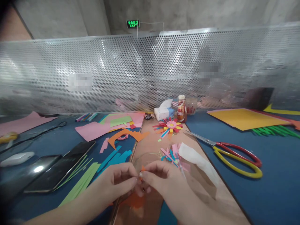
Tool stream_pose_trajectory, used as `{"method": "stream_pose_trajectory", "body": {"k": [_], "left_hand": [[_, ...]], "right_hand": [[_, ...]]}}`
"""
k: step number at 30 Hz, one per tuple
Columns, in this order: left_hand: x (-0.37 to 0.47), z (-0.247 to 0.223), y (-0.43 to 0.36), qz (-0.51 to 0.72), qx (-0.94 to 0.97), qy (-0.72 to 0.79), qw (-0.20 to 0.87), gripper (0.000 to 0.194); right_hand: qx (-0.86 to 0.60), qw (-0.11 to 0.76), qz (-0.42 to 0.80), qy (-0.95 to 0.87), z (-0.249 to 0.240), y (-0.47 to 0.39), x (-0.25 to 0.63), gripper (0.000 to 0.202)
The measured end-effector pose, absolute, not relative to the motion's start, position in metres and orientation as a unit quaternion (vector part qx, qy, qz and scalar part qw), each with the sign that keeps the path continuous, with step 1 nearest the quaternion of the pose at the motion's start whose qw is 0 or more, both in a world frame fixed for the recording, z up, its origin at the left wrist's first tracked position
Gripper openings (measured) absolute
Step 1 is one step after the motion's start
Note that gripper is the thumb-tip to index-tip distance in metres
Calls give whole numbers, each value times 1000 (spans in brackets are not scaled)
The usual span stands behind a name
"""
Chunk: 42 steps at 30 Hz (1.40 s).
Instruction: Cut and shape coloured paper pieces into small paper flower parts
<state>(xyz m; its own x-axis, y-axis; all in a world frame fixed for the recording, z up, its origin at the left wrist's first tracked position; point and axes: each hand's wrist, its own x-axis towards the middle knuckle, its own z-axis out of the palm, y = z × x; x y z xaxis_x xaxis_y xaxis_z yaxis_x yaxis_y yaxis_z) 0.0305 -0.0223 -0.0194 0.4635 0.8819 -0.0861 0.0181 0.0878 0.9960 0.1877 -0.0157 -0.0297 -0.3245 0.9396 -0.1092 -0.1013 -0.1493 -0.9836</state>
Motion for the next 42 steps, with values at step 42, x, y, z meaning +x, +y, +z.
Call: {"method": "stream_pose_trajectory", "body": {"k": [42], "left_hand": [[31,-10,-25,305,666,459,503,8]], "right_hand": [[-445,414,636,-476,-30,-22,182,23]]}}
